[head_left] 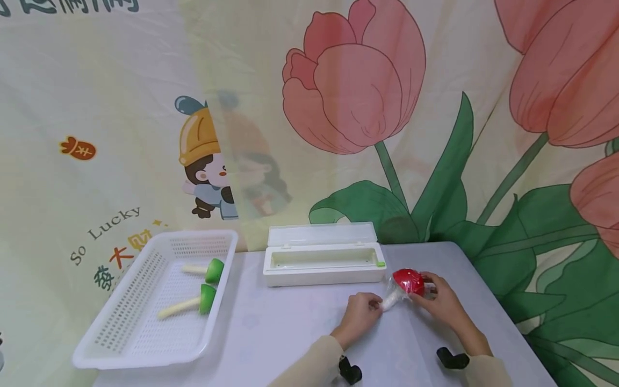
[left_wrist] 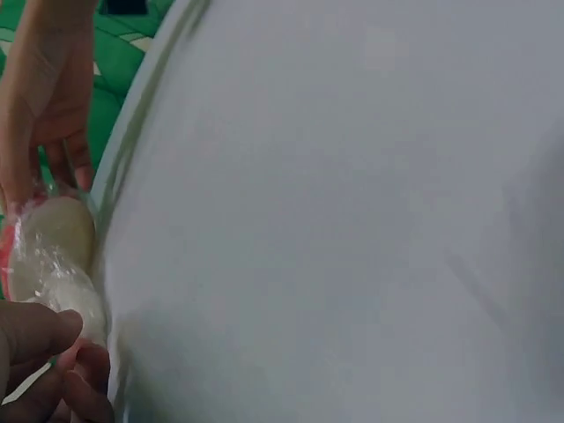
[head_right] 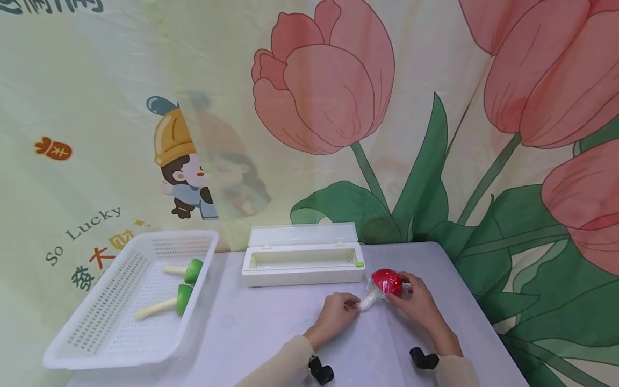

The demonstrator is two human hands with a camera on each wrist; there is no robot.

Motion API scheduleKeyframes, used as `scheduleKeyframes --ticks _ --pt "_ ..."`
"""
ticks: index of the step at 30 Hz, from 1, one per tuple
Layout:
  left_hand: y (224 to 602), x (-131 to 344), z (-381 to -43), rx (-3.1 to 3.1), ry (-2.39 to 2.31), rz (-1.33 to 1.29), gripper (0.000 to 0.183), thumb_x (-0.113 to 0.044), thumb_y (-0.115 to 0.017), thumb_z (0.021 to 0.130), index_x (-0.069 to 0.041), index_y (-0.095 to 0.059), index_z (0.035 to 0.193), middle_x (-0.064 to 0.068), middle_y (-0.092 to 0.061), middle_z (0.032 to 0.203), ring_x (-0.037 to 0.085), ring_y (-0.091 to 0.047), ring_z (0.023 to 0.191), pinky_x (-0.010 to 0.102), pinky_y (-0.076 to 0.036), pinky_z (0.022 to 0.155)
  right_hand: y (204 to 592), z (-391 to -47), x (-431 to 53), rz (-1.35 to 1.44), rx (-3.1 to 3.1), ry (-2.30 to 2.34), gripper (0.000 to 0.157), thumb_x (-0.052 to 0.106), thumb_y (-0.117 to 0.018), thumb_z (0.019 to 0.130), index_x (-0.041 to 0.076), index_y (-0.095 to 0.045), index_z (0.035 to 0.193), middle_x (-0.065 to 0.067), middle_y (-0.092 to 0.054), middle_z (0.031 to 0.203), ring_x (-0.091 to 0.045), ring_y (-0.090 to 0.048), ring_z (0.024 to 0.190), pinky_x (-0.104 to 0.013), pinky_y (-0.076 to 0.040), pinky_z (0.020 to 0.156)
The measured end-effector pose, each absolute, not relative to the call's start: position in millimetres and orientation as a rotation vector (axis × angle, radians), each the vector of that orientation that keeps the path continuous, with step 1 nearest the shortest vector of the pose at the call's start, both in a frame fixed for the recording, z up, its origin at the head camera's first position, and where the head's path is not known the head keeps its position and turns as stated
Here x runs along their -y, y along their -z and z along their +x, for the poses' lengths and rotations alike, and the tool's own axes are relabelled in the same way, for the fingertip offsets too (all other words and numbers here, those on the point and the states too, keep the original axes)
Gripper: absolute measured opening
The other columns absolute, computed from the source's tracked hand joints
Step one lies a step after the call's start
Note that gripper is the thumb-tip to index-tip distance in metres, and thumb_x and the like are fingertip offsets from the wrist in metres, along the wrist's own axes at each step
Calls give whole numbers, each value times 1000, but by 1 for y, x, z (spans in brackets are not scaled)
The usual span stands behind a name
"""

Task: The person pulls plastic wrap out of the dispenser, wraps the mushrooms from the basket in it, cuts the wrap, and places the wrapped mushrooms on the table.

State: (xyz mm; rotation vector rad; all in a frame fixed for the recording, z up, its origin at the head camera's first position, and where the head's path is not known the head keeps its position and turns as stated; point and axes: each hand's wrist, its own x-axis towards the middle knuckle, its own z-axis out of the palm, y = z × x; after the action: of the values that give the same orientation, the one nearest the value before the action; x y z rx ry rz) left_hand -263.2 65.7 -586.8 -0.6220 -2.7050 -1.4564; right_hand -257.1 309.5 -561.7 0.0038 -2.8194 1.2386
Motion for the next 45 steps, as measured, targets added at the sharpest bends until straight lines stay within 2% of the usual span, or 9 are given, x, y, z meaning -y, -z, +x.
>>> scheduleKeyframes --ticks 5,8,14,22,26,34,39,42,45 --pt "579 -84 -267 2774 1725 -525 26 -2 -74 89 -1 -75 115 3 -77 99 2 -66 72 19 -55 67 563 -277 -329 4 2812 -1229 84 31 -81 89 -5 -36 150 -31 -45 144 -53 -50 124 -54 -60 87" --pt "574 -94 -266 2803 1878 -489 31 -1 -69 92 -1 -71 123 3 -74 88 7 -63 58 19 -51 55 560 -286 -339 0 2828 -1216 82 30 -80 90 -5 -36 150 -32 -44 145 -53 -49 125 -55 -59 89" --pt "571 -114 -267 2812 1956 -483 40 -1 -63 94 -3 -66 133 -1 -66 65 6 -56 51 18 -42 48 555 -301 -354 -31 2851 -1187 76 37 -71 97 -4 -37 151 -33 -43 145 -52 -49 124 -56 -57 91" --pt "564 -120 -273 2891 1899 -429 49 -4 -59 96 -2 -56 145 2 -63 57 8 -52 46 22 -39 43 558 -314 -366 -81 2664 -1152 38 26 -57 106 -5 -61 128 -31 -63 123 -38 -68 99 -24 -57 70" --pt "563 -123 -275 2913 1918 -404 52 -5 -59 96 -4 -53 148 3 -62 58 8 -51 46 22 -37 43 559 -319 -371 -181 2608 -1145 30 19 -58 106 -7 -67 118 -29 -67 111 -26 -71 86 -18 -57 66" --pt "559 -125 -269 2962 1918 -416 53 -7 -60 96 -10 -53 149 2 -63 60 10 -50 48 23 -41 45 554 -326 -372 -267 2608 -1145 41 29 -55 107 -7 -65 124 -29 -66 116 -33 -68 96 -21 -54 67" --pt "559 -116 -271 2985 1780 -479 51 -9 -62 95 -13 -57 146 0 -64 63 9 -53 49 23 -44 47 547 -320 -371 -278 2595 -1147 49 37 -51 107 -4 -59 133 -30 -60 131 -45 -57 119 -38 -53 83" --pt "558 -106 -274 2999 1607 -563 47 -12 -64 93 -13 -62 140 0 -73 85 8 -62 64 25 -54 61 544 -314 -373 -291 2583 -1185 56 42 -47 108 -4 -54 139 -31 -55 138 -48 -52 126 -49 -51 91" --pt "556 -93 -276 2995 1481 -646 41 -16 -66 94 -14 -66 135 0 -73 117 8 -68 96 27 -56 86 541 -308 -375 -313 2576 -1184 61 44 -44 108 -5 -50 143 -32 -52 141 -50 -49 129 -56 -49 94"
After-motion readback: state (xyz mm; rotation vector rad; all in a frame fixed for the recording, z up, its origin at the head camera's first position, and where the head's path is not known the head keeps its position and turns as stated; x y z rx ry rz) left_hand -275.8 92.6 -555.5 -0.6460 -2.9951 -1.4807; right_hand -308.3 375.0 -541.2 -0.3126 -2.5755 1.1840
